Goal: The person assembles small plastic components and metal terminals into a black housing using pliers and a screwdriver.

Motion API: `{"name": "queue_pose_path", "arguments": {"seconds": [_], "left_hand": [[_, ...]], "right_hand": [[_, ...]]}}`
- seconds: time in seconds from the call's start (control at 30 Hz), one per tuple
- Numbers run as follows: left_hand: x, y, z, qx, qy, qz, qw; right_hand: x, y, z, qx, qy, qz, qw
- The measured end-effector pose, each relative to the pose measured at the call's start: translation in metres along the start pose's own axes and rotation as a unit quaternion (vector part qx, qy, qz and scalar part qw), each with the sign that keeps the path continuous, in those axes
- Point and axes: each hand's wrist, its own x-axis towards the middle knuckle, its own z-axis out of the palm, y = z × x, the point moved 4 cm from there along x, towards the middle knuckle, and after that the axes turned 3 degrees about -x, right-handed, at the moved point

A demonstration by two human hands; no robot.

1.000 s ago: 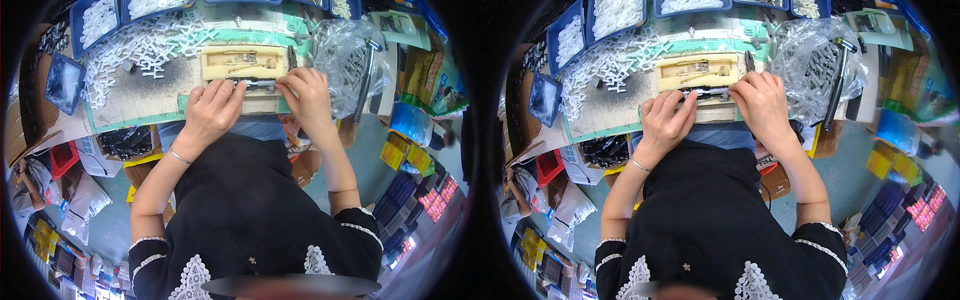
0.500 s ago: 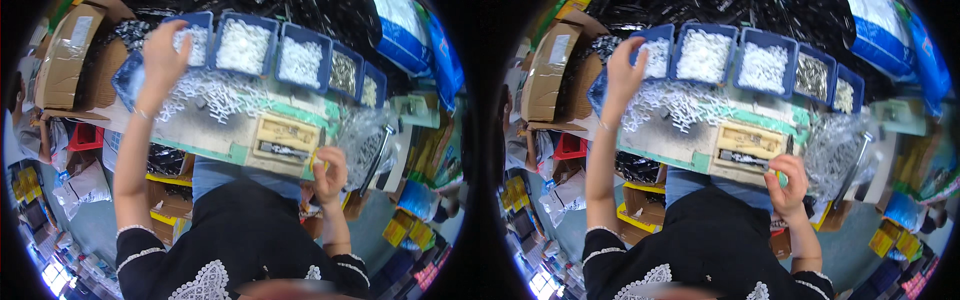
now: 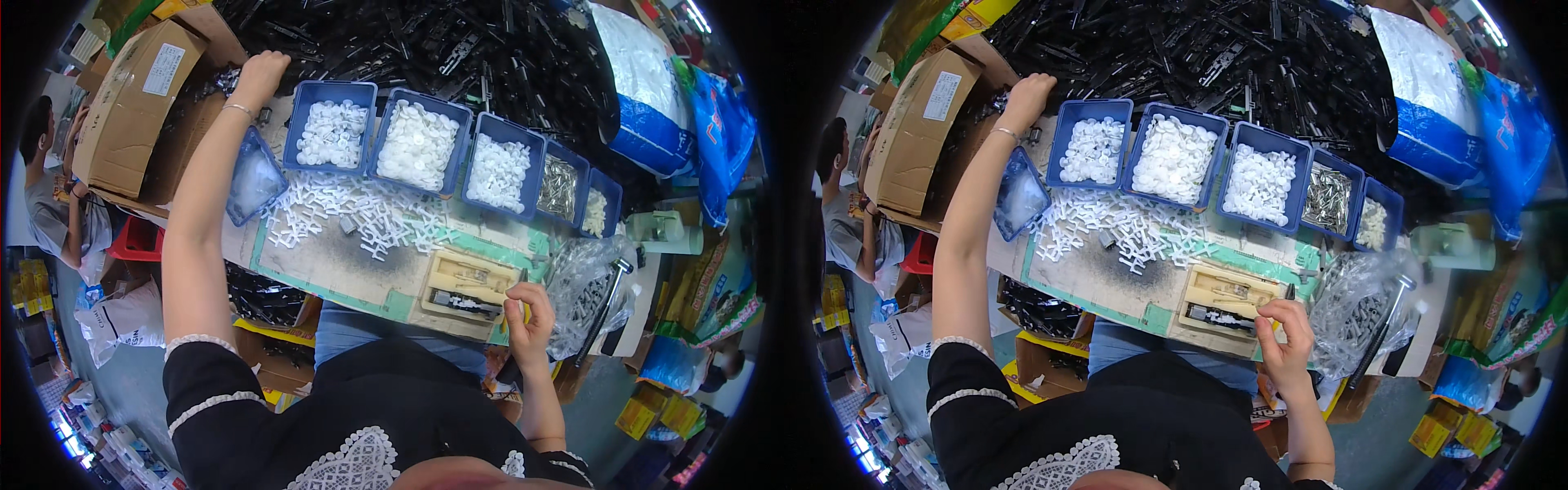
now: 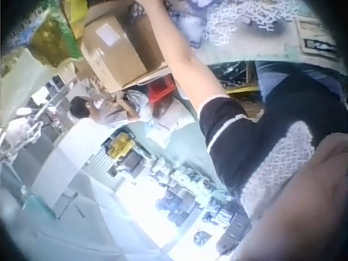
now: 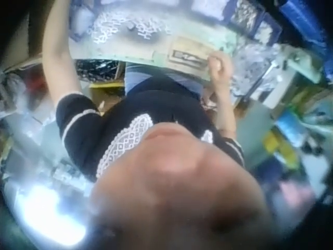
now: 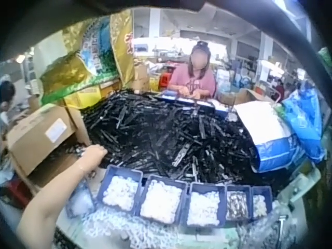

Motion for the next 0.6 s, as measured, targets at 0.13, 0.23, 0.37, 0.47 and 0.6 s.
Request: {"name": "queue_pose_path", "arguments": {"seconds": [0.13, 0.23, 0.37, 0.47, 0.6], "left_hand": [[-0.008, 0.028, -0.072, -0.224, 0.188, -0.125, 0.948], [-0.024, 0.083, -0.1, -0.618, 0.08, -0.227, 0.749], [-0.064, 0.203, -0.149, -0.846, -0.078, -0.21, 0.483], [-0.093, 0.259, -0.146, -0.886, -0.108, -0.245, 0.379], [-0.118, 0.292, -0.157, -0.815, 0.019, -0.267, 0.513]], "right_hand": [[0.012, -0.002, 0.002, 0.009, -0.013, 0.017, 1.0], [0.037, -0.01, 0.01, 0.006, -0.033, 0.004, 0.999], [0.076, -0.038, 0.034, 0.04, -0.035, -0.06, 0.997], [0.08, -0.042, 0.05, 0.162, -0.109, 0.031, 0.98], [0.045, -0.025, 0.034, 0.196, -0.16, 0.164, 0.953]]}}
